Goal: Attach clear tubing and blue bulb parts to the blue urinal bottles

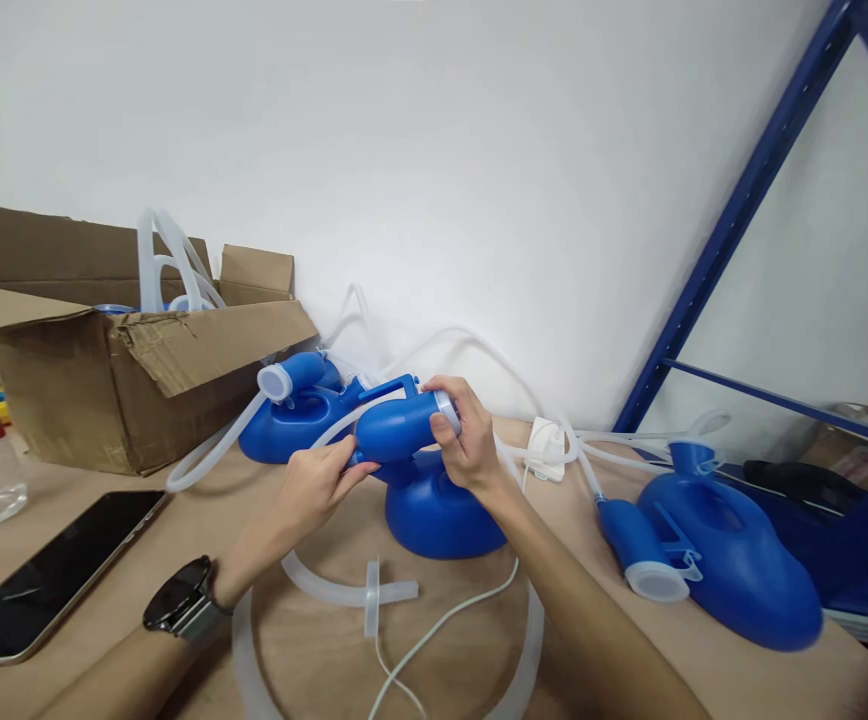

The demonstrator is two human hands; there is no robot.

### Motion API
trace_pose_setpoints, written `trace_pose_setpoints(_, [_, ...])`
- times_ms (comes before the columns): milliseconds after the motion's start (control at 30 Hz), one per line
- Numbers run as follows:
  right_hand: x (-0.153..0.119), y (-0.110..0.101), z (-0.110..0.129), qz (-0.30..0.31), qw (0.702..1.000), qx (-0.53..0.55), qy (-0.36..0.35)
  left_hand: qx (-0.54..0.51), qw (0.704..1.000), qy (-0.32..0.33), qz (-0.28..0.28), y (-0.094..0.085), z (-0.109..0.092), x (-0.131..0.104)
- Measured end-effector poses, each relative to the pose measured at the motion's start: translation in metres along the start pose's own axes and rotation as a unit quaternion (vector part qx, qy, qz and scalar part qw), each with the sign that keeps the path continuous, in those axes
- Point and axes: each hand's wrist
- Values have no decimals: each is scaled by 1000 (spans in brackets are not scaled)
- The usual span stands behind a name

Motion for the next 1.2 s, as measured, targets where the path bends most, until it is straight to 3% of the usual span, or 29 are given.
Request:
trace_pose_setpoints(233, [-6,3,-7,-17,1000,15,5,-48,998,-37,35,-1,-6,7])
trace_pose_setpoints(367, [-8,5,-10,13,999,0,-37,-69,992,-79,75,-1,-6,10])
trace_pose_setpoints(467, [-7,4,-9,40,997,-2,-70,-66,983,-149,85,-2,2,12])
trace_pose_setpoints(567, [-2,-3,-6,9,998,2,-59,-69,978,-181,73,-4,16,12])
trace_pose_setpoints(667, [4,-14,-7,-41,999,16,-5,-51,986,-151,49,-7,27,12])
trace_pose_setpoints(800, [4,-19,-14,-2,998,23,53,52,992,-113,-24,-6,31,12])
trace_pose_setpoints(900, [-1,-11,-20,21,996,8,92,80,994,-26,-76,-6,27,11])
trace_pose_setpoints(967, [-3,-4,-21,20,994,5,112,44,996,44,-56,-6,21,8])
trace_pose_setpoints(1100, [-6,8,-11,30,997,19,64,-64,993,96,-16,-5,5,2])
trace_pose_setpoints(1200, [-7,14,6,54,998,22,-21,-97,989,91,-58,-4,-7,-2])
Point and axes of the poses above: each hand's wrist, its own x-axis towards the middle knuckle, its own y-axis out of the palm, z = x × y, and after that the axes turned 1 degree about y, right-handed
